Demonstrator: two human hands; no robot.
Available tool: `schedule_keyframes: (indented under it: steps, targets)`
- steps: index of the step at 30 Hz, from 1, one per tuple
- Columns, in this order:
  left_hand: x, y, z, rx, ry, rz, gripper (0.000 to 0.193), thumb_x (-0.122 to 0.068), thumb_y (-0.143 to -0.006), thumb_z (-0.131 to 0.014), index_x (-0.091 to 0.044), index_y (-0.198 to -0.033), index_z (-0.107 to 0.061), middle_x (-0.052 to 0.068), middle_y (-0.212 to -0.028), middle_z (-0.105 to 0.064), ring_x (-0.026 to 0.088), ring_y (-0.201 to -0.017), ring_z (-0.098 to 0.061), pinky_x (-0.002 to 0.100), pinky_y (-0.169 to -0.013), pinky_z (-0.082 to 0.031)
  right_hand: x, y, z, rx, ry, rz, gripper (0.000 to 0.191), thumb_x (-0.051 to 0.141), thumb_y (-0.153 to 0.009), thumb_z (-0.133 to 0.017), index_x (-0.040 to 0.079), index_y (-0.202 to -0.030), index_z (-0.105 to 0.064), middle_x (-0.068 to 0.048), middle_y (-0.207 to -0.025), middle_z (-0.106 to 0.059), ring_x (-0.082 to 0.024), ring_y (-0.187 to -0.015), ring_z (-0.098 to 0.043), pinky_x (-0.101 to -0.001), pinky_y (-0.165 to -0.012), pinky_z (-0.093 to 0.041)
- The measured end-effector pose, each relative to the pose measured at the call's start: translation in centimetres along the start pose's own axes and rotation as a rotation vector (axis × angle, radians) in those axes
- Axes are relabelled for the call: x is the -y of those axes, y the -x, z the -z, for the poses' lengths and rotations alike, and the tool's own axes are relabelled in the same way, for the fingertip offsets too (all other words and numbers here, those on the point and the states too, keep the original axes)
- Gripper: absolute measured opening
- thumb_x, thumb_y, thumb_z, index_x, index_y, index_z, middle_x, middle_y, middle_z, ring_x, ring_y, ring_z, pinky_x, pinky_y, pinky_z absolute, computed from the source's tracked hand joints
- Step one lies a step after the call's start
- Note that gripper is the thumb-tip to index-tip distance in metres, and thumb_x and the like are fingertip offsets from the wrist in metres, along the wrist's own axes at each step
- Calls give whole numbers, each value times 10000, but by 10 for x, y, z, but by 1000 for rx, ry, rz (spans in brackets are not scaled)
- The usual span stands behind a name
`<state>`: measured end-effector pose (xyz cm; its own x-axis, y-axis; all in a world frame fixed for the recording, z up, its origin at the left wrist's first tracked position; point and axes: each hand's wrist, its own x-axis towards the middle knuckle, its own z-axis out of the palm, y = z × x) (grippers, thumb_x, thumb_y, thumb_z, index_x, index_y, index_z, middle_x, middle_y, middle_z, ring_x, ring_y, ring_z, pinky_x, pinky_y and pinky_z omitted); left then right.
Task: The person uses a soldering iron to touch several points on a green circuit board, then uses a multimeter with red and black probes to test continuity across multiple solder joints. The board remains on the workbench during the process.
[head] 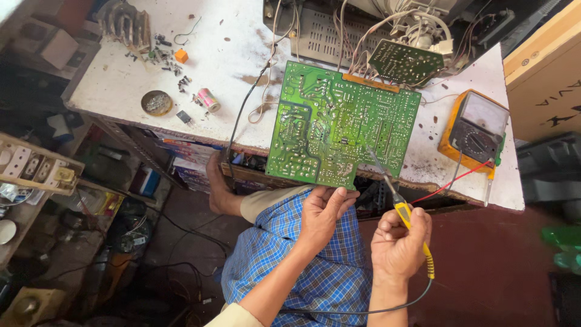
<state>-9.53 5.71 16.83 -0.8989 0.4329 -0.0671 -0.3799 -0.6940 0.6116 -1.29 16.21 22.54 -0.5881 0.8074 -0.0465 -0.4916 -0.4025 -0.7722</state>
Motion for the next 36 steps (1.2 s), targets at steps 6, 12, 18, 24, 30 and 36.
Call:
schedule_keyframes:
  steps: [6, 12, 18, 24, 30, 36]
  targets:
    - [1, 0, 0, 1, -4, 5, 272, -167, -1036, -621, 13, -1241, -613, 148, -1156, -718, 252, -1123, -711, 401, -1017, -585, 5, -12, 24, 69, -165, -73, 276, 299, -1104, -625, 61, -965, -634, -64, -791, -633, -125, -658, -549, -193, -536, -412]
    - [0, 2, 0, 16, -35, -13, 278, -168, -1047, -609, 45, -1226, -610, 169, -1163, -720, 260, -1132, -713, 398, -1011, -584, 11, -24, 58, 92, -254, -65, 318, 326, -1116, -658, 39, -979, -648, -54, -824, -626, -99, -693, -515, -158, -554, -408]
    - [-11, 9, -4, 17, 39, 0, 250, -115, -1042, -599, 69, -1211, -604, 180, -1185, -710, 279, -1137, -710, 388, -999, -582, 10, -30, 88, 59, -250, -75, 323, 352, -1093, -692, 35, -1035, -666, -59, -893, -643, -104, -766, -538, -167, -629, -441]
    - [-36, 33, 20, -65, -168, 1, 228, -140, -1013, -612, 28, -1158, -666, 129, -1056, -753, 170, -837, -701, 295, -753, -591, -1, -39, 106, 91, -332, -102, 309, 326, -1079, -692, 20, -1119, -677, -76, -941, -658, -125, -836, -568, -163, -660, -461]
    - [-73, 54, 60, -243, -516, -184, 222, -161, -969, -729, 9, -826, -725, -3, -669, -633, 43, -578, -539, 216, -476, -365, -11, -48, 113, 24, -269, -43, 245, 281, -1076, -702, 40, -1104, -672, -71, -959, -667, -138, -855, -577, -189, -718, -485]
    - [-118, 41, 69, -321, -680, -516, 354, -154, -994, -743, -25, -676, -660, -62, -597, -550, -6, -546, -441, 194, -516, -316, 9, -35, 108, 105, -363, -90, 251, 268, -1131, -660, 31, -1047, -660, -61, -895, -644, -121, -771, -536, -179, -644, -436]
